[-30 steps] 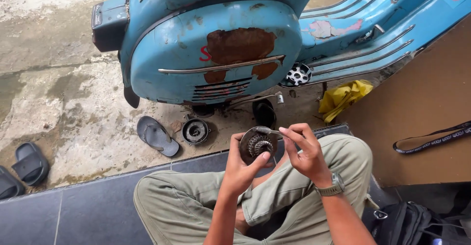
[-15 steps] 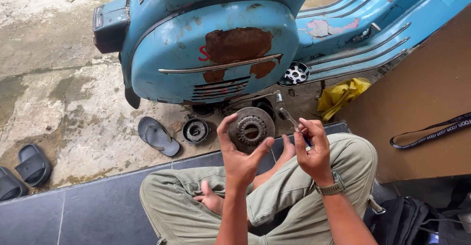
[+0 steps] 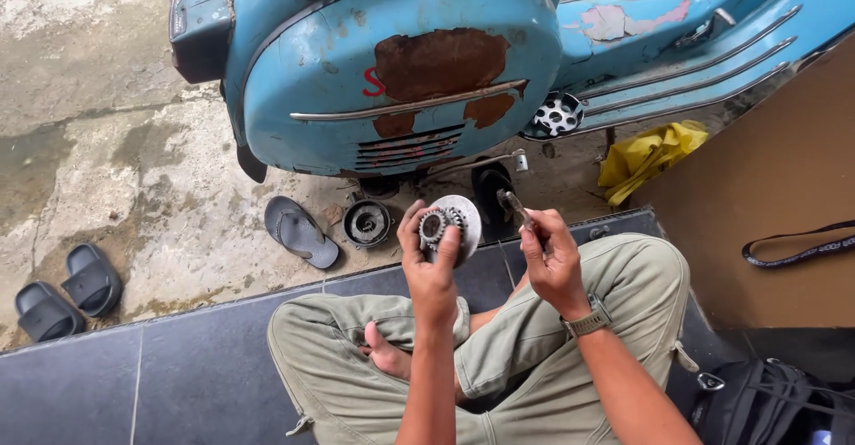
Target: The person sits on the ground beside a blue scooter and cleans disassembled clutch components. They hold a clutch bell and gear assembly, scrape and brush its surfaces with a small hand tool, turn the parts over to work different sides, and handle a friction plate ring.
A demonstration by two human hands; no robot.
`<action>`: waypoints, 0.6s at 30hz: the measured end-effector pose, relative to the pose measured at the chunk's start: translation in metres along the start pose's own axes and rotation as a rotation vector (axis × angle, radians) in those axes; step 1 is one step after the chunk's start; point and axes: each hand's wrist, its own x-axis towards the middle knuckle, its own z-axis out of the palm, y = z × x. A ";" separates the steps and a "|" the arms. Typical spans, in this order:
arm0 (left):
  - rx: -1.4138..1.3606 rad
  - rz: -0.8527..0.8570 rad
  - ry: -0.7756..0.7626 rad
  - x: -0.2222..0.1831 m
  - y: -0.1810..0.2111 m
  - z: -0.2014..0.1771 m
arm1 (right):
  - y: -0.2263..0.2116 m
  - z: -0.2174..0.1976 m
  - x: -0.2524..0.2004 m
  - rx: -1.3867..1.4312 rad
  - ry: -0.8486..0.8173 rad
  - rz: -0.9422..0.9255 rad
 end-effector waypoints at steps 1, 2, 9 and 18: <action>-0.175 -0.109 0.022 0.002 -0.003 0.002 | -0.001 -0.001 -0.001 0.001 -0.001 0.021; -0.349 -0.218 0.047 0.004 -0.007 0.004 | -0.002 -0.002 -0.001 0.002 -0.002 0.043; -0.804 -0.513 -0.150 0.028 0.021 0.016 | -0.076 -0.006 0.078 -0.107 -0.001 -0.033; -0.995 -0.719 -0.135 0.004 0.028 0.025 | -0.066 -0.019 0.072 -0.081 0.013 0.002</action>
